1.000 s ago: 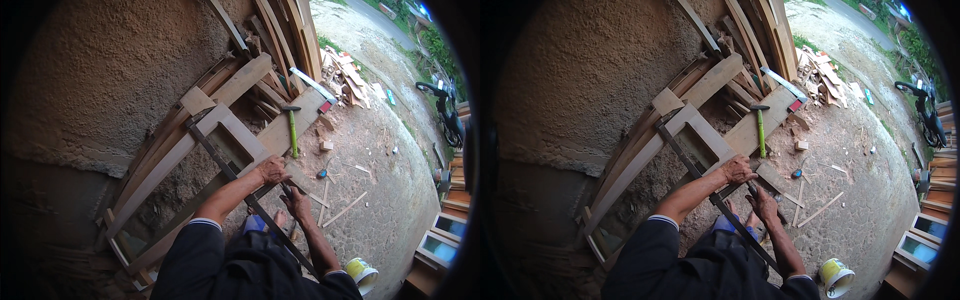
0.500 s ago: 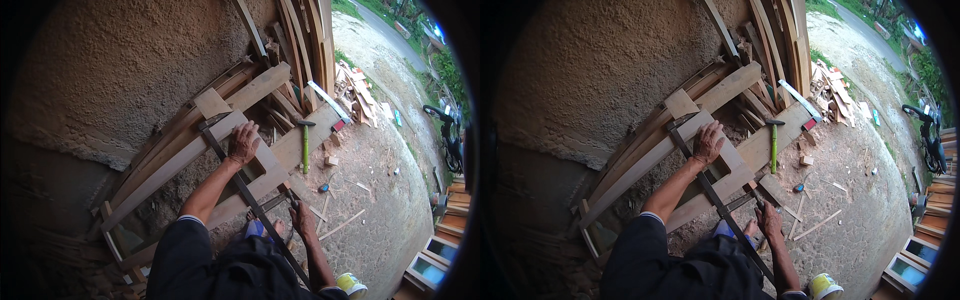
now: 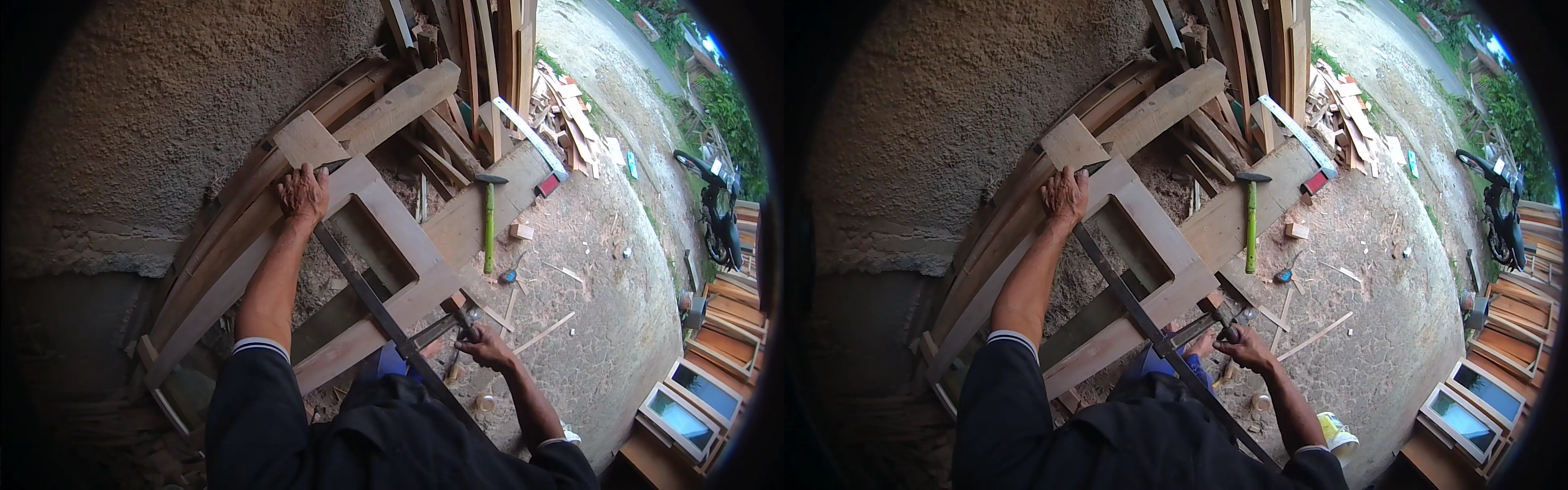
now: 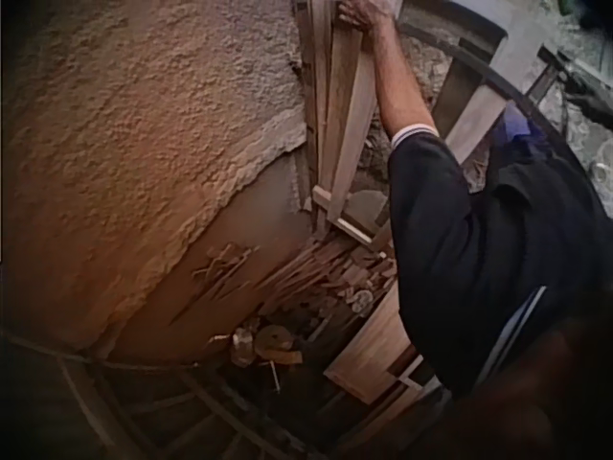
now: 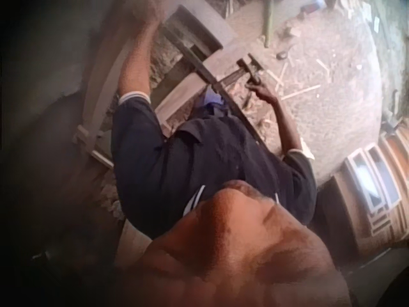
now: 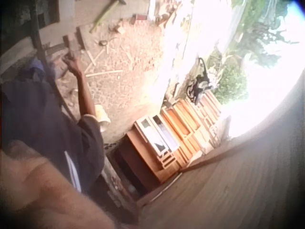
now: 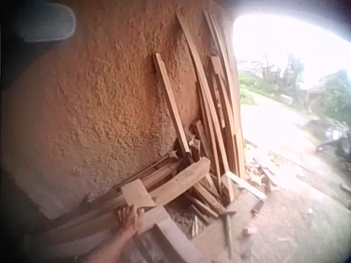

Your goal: The person assembles a wooden frame by positioning planks, securing them with clamps, and hammering nails into the joints. The person repeatedly adjusts the clamps and hammers nails to join the pieces.

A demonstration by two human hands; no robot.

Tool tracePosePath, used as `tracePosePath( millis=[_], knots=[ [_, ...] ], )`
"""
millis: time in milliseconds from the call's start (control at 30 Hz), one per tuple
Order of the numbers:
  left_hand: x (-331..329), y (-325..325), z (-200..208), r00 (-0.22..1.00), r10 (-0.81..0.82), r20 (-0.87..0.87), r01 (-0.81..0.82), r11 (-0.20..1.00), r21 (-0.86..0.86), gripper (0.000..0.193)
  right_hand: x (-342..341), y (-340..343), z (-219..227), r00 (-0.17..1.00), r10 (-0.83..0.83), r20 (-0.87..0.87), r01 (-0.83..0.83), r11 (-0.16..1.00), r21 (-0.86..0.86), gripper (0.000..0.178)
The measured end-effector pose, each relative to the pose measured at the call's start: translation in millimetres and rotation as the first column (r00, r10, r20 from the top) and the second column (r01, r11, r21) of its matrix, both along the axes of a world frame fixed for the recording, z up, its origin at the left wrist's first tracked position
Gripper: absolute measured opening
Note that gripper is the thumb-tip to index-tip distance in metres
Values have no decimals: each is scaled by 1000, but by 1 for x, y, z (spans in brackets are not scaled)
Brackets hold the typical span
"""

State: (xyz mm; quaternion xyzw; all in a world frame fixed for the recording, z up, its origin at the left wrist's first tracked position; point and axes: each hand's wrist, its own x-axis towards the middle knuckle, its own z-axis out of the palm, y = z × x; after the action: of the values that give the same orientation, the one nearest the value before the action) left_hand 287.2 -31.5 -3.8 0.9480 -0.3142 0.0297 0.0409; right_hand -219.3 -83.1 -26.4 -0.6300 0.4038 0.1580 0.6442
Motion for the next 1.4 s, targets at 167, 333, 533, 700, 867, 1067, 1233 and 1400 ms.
tracePosePath(
  millis=[167, 333, 533, 700, 867, 1067, 1233, 1400],
  knots=[
    [-8, -1, 11, 1000, 0, -1, 0, 999, 32, 47, -6, -14, -1, 989, 22, 145, -65, 951, 301, 47],
    [-4, -2, 9, 1000, -10, 6, 10, 999, 47, 45, 9, 46, 11, 996, -65, -64, -7, 646, -763, 47],
    [-1, 2, -2, 999, -43, 16, 43, 999, 33, 48, 11, -7, 5, 997, 83, -2, -82, 989, 126, 30],
    [-5, 1, 9, 1000, -21, 19, 20, 999, 36, 45, 9, -13, 11, 1000, -25, -4, 25, 938, 346, 37],
    [-3, -1, 6, 999, -19, -32, 20, 999, 32, 47, 17, 50, 5, 989, -141, -45, 54, 624, -780, 39],
    [-3, -1, 6, 999, -22, -43, 24, 998, 51, 48, 13, -22, 4, 997, 63, -34, -34, 834, 550, 17],
    [-9, -3, 16, 1000, -11, -27, 13, 998, 61, 47, 16, 8, 22, 998, 15, -66, -32, 965, -261, 31],
    [-5, 1, 8, 1000, -21, -4, 21, 998, 67, 43, 20, 51, 4, 954, -216, -209, -24, 639, -769, 39]
  ],
)
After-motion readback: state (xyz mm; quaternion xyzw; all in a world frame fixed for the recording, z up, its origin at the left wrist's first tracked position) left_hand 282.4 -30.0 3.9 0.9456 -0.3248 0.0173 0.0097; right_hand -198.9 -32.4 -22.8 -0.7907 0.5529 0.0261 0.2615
